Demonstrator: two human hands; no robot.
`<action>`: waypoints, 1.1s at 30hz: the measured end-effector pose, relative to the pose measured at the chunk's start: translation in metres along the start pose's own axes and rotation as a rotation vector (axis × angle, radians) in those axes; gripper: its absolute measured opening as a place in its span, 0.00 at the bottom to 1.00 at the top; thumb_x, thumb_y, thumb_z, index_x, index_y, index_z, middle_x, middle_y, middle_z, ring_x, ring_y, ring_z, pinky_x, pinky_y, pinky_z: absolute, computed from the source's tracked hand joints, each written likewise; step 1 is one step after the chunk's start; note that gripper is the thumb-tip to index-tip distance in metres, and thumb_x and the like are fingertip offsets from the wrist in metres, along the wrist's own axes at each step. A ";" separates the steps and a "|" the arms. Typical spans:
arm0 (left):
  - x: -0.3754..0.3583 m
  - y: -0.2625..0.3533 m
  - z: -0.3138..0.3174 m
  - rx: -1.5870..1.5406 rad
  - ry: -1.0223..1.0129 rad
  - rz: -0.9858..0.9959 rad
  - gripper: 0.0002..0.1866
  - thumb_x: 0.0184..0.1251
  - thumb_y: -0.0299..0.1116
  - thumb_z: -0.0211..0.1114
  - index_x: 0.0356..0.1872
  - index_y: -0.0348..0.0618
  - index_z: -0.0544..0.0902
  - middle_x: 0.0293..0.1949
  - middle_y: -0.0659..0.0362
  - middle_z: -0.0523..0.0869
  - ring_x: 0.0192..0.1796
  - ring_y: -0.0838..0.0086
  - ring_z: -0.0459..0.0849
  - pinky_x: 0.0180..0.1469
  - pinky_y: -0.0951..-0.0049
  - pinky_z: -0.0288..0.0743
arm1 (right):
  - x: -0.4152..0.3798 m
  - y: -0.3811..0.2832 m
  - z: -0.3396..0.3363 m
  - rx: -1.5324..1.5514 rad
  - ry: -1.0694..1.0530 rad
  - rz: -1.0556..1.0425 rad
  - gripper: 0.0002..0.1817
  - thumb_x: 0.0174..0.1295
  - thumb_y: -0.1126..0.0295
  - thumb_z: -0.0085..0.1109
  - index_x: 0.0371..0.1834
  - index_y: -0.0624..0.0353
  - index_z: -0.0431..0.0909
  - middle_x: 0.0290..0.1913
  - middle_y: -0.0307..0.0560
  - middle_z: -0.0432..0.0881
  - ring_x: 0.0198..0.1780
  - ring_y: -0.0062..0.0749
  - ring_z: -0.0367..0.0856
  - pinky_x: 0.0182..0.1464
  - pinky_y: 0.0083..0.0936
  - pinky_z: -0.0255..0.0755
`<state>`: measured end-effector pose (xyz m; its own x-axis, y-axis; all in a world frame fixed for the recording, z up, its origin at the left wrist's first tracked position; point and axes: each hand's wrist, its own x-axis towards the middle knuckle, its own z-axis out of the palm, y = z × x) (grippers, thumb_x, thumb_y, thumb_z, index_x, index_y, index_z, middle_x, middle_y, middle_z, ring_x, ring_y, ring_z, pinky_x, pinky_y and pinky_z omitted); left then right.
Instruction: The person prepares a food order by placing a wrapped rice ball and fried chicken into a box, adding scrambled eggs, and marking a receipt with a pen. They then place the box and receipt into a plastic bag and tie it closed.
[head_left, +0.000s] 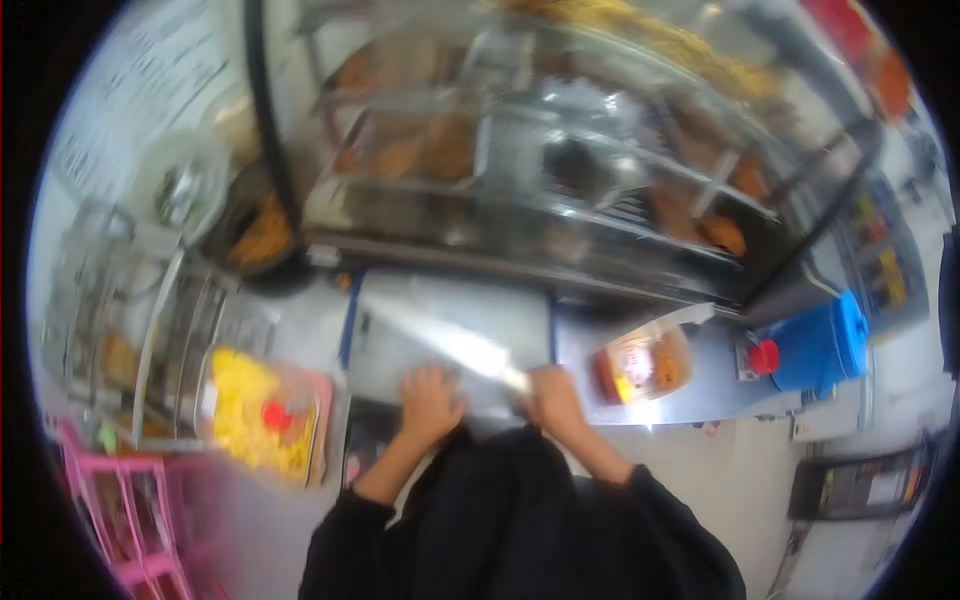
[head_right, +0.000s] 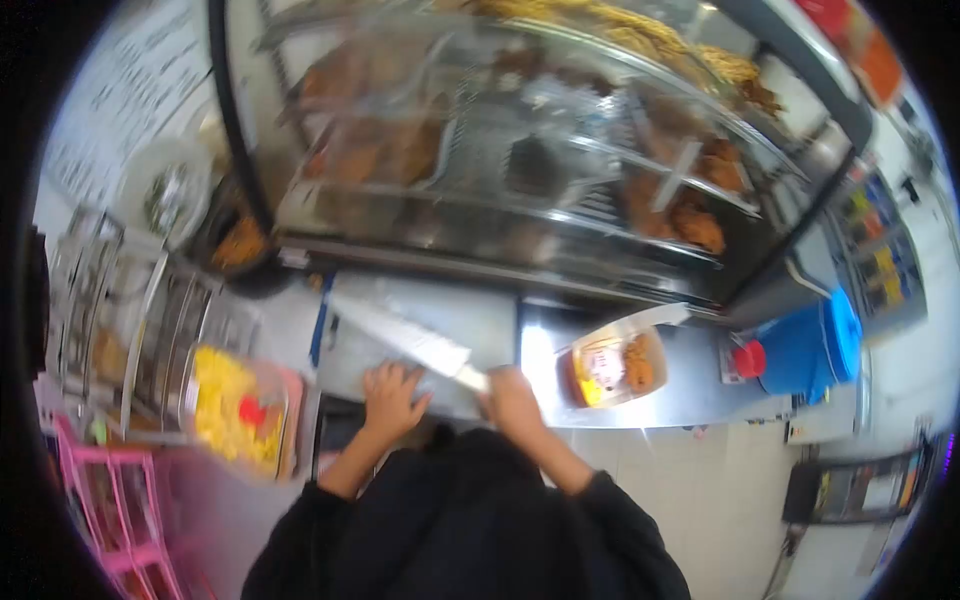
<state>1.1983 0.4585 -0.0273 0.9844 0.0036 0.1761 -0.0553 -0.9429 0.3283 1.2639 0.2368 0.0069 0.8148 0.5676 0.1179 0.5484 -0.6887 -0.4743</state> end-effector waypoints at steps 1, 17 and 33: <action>-0.002 0.002 0.001 0.030 0.081 0.030 0.24 0.52 0.46 0.60 0.50 0.49 0.77 0.43 0.53 0.74 0.54 0.56 0.67 0.55 0.47 0.54 | 0.014 -0.004 0.003 -0.062 0.009 -0.079 0.16 0.50 0.66 0.61 0.39 0.64 0.73 0.38 0.57 0.74 0.44 0.50 0.70 0.47 0.40 0.64; 0.281 0.043 -0.335 -0.287 1.226 0.286 0.10 0.53 0.33 0.63 0.34 0.42 0.76 0.35 0.57 0.78 0.42 0.61 0.76 0.46 0.64 0.66 | 0.122 0.104 -0.244 -0.603 1.103 0.157 0.16 0.54 0.69 0.55 0.47 0.55 0.69 0.53 0.51 0.70 0.54 0.47 0.68 0.50 0.41 0.61; 0.352 0.149 -0.379 0.340 1.172 -0.066 0.23 0.50 0.59 0.63 0.30 0.48 0.84 0.37 0.58 0.78 0.43 0.66 0.71 0.46 0.61 0.56 | 0.031 0.250 -0.334 -0.815 1.222 0.620 0.28 0.49 0.59 0.65 0.52 0.53 0.65 0.69 0.49 0.52 0.70 0.49 0.50 0.63 0.47 0.52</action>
<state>1.4729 0.4454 0.4349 0.2273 0.1870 0.9557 0.2088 -0.9679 0.1397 1.4889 -0.0689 0.1834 0.3747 -0.2902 0.8806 -0.2880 -0.9392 -0.1870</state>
